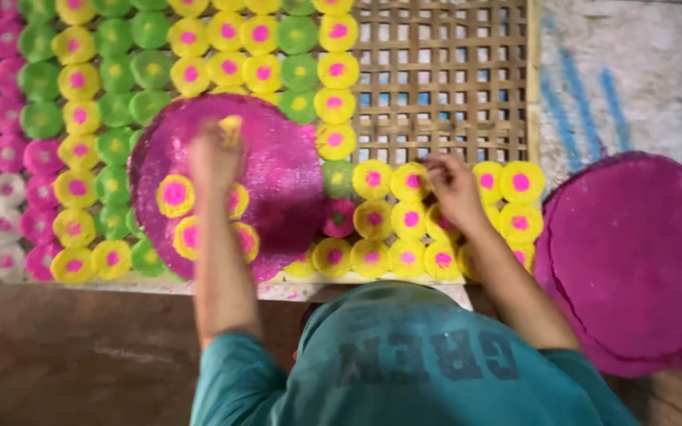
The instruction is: The person repeatedly picks up small, colorful, flower-shaped discs from a pink tray and places them onto a wooden lattice drying rack. They arrange the discs in neat rows, filling the available space on the rack with items in various colors including yellow, green, pink, and white.
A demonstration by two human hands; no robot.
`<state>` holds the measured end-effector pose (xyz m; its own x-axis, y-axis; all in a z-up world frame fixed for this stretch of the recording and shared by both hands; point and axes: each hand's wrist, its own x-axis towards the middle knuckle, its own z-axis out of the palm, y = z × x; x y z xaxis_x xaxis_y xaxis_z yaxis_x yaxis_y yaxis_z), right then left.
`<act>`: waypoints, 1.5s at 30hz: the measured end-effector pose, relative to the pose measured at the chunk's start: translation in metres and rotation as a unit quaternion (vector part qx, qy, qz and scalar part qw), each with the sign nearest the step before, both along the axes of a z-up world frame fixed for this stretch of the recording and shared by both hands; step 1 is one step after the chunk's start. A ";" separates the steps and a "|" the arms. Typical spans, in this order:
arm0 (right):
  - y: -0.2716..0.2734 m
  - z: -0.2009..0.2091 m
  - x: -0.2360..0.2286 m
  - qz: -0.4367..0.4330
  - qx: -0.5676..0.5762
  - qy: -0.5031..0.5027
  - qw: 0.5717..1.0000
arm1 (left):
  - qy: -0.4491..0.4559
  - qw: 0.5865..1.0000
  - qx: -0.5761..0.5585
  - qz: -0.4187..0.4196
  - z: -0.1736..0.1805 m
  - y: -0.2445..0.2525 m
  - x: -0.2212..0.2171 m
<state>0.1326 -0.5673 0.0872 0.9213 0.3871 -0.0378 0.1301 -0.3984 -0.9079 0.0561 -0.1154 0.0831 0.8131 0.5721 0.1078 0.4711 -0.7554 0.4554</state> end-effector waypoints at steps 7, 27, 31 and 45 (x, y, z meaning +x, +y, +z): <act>0.100 -0.017 0.043 -0.070 0.177 0.430 0.883 | -0.199 0.926 -0.160 -0.278 0.014 -0.183 0.036; 0.103 -0.012 0.046 0.030 -0.047 -0.214 0.975 | -0.208 0.972 -0.099 -0.052 -0.016 -0.120 0.013; 0.098 0.001 0.036 0.015 -0.075 -0.186 0.980 | 0.162 0.968 0.167 0.095 -0.006 -0.030 -0.063; 0.170 -0.044 0.025 0.030 0.157 0.461 0.873 | -0.196 0.971 -0.057 -0.120 0.037 -0.096 -0.059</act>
<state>0.1573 -0.3974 0.0430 0.5324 0.5587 -0.6359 -0.7018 -0.1287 -0.7006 -0.0026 -0.2109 0.1196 0.8336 0.3971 0.3840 0.0604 -0.7565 0.6512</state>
